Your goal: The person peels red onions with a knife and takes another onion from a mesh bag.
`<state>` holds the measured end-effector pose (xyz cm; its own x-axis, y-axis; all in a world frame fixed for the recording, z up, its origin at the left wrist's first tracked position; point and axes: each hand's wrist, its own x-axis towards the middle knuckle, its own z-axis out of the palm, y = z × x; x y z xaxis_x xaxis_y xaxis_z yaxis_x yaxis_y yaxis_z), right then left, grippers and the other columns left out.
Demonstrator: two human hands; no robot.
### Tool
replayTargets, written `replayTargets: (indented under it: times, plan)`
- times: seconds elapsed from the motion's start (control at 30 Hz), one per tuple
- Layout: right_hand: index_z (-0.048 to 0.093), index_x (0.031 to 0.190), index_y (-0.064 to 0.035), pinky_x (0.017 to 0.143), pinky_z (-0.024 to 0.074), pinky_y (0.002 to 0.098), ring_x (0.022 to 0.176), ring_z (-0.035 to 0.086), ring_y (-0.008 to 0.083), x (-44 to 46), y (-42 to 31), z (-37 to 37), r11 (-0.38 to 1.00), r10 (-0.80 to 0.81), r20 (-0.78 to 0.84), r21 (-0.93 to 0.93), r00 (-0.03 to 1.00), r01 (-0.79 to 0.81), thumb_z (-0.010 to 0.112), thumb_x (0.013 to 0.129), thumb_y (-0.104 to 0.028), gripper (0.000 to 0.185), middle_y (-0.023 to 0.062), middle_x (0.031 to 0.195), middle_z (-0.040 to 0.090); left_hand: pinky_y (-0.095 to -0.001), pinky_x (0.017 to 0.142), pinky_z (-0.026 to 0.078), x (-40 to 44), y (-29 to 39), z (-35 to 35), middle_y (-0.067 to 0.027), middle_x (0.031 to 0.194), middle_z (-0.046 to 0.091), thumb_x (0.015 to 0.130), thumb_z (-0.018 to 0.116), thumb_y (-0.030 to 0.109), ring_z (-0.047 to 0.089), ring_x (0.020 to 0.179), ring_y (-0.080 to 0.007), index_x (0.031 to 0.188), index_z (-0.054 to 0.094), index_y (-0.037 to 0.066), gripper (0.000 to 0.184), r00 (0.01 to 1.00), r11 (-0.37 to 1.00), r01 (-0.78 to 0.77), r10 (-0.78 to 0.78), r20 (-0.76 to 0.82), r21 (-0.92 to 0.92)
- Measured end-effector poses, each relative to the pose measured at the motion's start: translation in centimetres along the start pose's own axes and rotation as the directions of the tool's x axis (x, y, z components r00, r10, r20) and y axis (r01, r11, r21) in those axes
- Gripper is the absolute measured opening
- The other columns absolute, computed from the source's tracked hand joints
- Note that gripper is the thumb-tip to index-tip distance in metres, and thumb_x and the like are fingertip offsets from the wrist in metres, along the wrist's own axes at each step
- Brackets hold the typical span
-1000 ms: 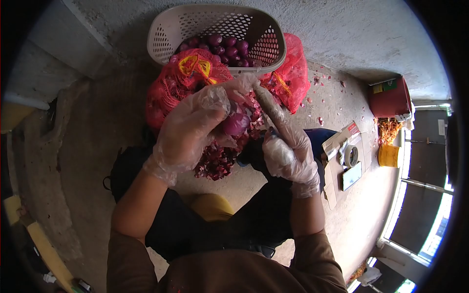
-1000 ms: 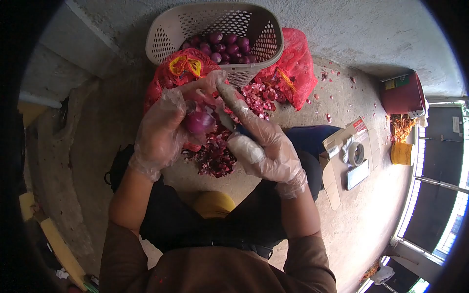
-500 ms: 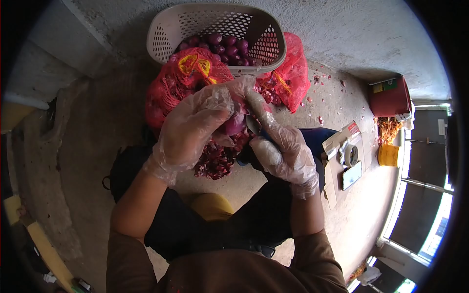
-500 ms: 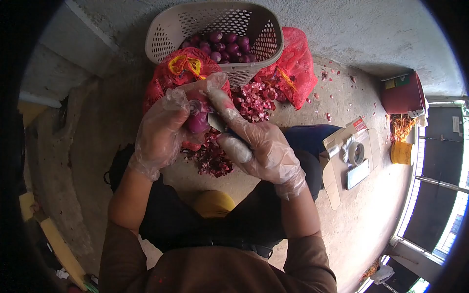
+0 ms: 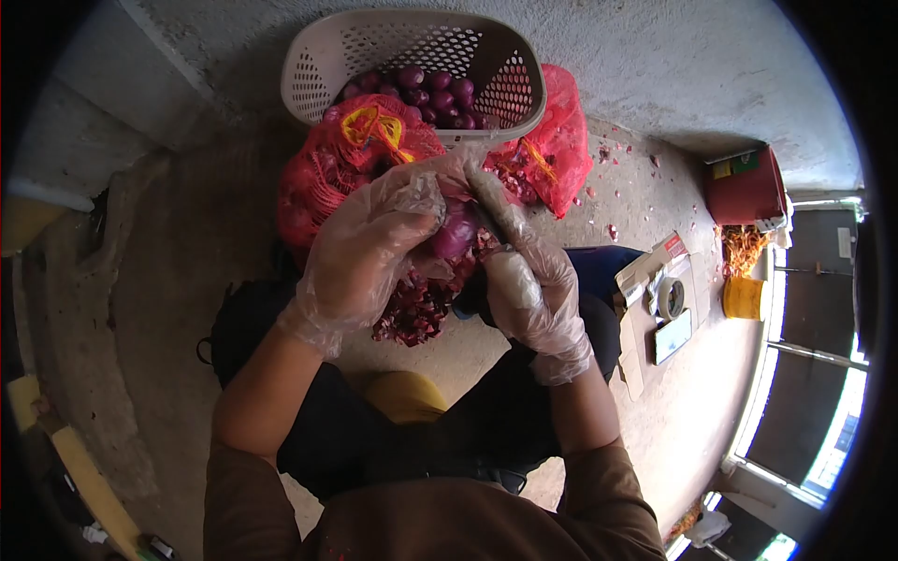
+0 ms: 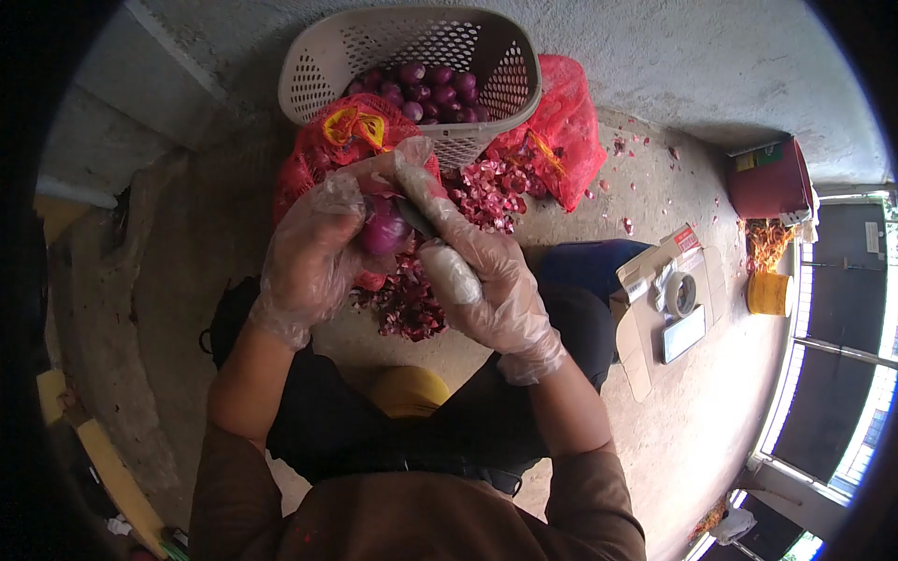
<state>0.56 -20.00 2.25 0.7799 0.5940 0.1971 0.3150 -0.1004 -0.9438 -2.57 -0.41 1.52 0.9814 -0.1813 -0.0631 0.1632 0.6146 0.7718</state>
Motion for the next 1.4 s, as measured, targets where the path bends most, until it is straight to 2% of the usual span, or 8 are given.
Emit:
replayTargets:
  times: [0.23,0.37,0.5,0.67,1.03,1.17,1.23,1.4]
  plan:
    - [0.027,0.151,-0.0045,0.095,0.0464,0.0336,0.119,0.059,0.0303,0.3,-1.0,-1.1,0.984,0.176,0.132,-0.036,0.976,-0.172,0.057,0.093,-0.017,0.066,0.0217,0.139,0.051,-0.02,0.077,0.056,0.5,-0.5,0.3,0.0003,0.101,0.059,0.09,0.061,0.011,0.057,0.088,-0.003,0.133,0.047,-0.004,0.047,0.99,0.999,-0.026,0.032,-0.135,0.044]
    - [0.02,0.153,-0.0061,0.096,0.0462,0.0357,0.121,0.057,0.0346,0.6,-1.4,-1.2,0.971,0.201,0.161,-0.162,0.966,-0.175,0.057,0.093,-0.016,0.071,0.0224,0.14,0.05,-0.0205,0.076,0.056,0.3,-0.3,0.3,-0.0005,0.104,0.06,0.093,0.06,0.009,0.059,0.09,-0.0041,0.132,0.047,-0.004,0.044,0.992,0.993,-0.021,0.035,-0.117,0.119]
    - [0.018,0.154,-0.0082,0.095,0.047,0.0384,0.118,0.056,0.0409,0.7,0.2,-1.4,0.945,-0.085,0.183,-0.296,0.979,0.138,0.056,0.092,-0.016,0.072,0.0242,0.137,0.051,-0.0209,0.077,0.056,0.4,0.1,0.8,-0.0009,0.105,0.06,0.094,0.059,0.008,0.059,0.092,-0.0044,0.131,0.048,-0.005,0.041,0.987,0.996,0.028,-0.014,-0.162,0.082]
    - [0.02,0.153,-0.0083,0.091,0.0489,0.0406,0.112,0.058,0.0433,0.4,-0.5,-1.5,0.959,0.076,0.202,-0.283,0.976,-0.016,0.055,0.093,-0.016,0.071,0.026,0.131,0.054,-0.0203,0.077,0.054,0.4,-0.2,0.4,-0.0015,0.106,0.06,0.094,0.059,0.007,0.058,0.092,-0.0044,0.13,0.048,-0.005,0.04,0.99,0.999,-0.005,0.011,-0.141,0.045]
    - [0.035,0.147,-0.005,0.073,0.0521,0.0433,0.079,0.065,0.0386,0.4,0.1,0.2,0.9,-0.035,0.032,-0.433,0.999,0.046,0.058,0.091,-0.012,0.062,0.0223,0.109,0.065,-0.0206,0.082,0.051,-0.1,0.3,1.2,-0.0012,0.103,0.059,0.092,0.06,0.005,0.058,0.092,-0.0054,0.134,0.047,-0.005,0.045,0.99,0.997,-0.018,0.029,-0.139,0.08]
    - [0.038,0.145,-0.001,0.092,0.0487,0.0368,0.107,0.064,0.0289,0.8,0.8,1.4,0.968,-0.123,-0.128,-0.234,0.984,0.09,0.05,0.096,-0.014,0.053,0.0212,0.127,0.059,-0.0211,0.082,0.051,-0.1,-0.2,1.1,-0.0002,0.101,0.058,0.091,0.063,0.005,0.058,0.092,-0.0052,0.135,0.048,-0.003,0.047,0.995,0.992,-0.055,0.064,-0.076,0.114]
    - [0.037,0.145,0.0012,0.109,0.0334,0.0318,0.132,0.045,0.0188,1.1,0.4,1.1,1.0,0.009,-0.204,0.003,0.979,-0.009,0.041,0.1,-0.018,0.049,0.0173,0.145,0.047,-0.0223,0.079,0.053,-0.4,-0.1,1.6,-0.0008,0.099,0.057,0.091,0.064,0.006,0.058,0.09,-0.0058,0.137,0.045,-0.002,0.051,0.999,0.987,-0.022,0.025,-0.02,0.158]
    - [0.033,0.147,0.0007,0.108,0.0341,0.0338,0.133,0.044,0.0249,0.9,0.7,-0.7,0.993,0.001,-0.169,0.116,0.986,0.019,0.046,0.096,-0.017,0.055,0.0188,0.145,0.045,-0.0312,0.079,0.059,-0.1,-0.2,1.9,-0.0061,0.105,0.06,0.092,0.063,0.01,0.061,0.094,-0.011,0.135,0.043,-0.002,0.049,0.999,1.0,0.005,-0.004,-0.051,0.026]
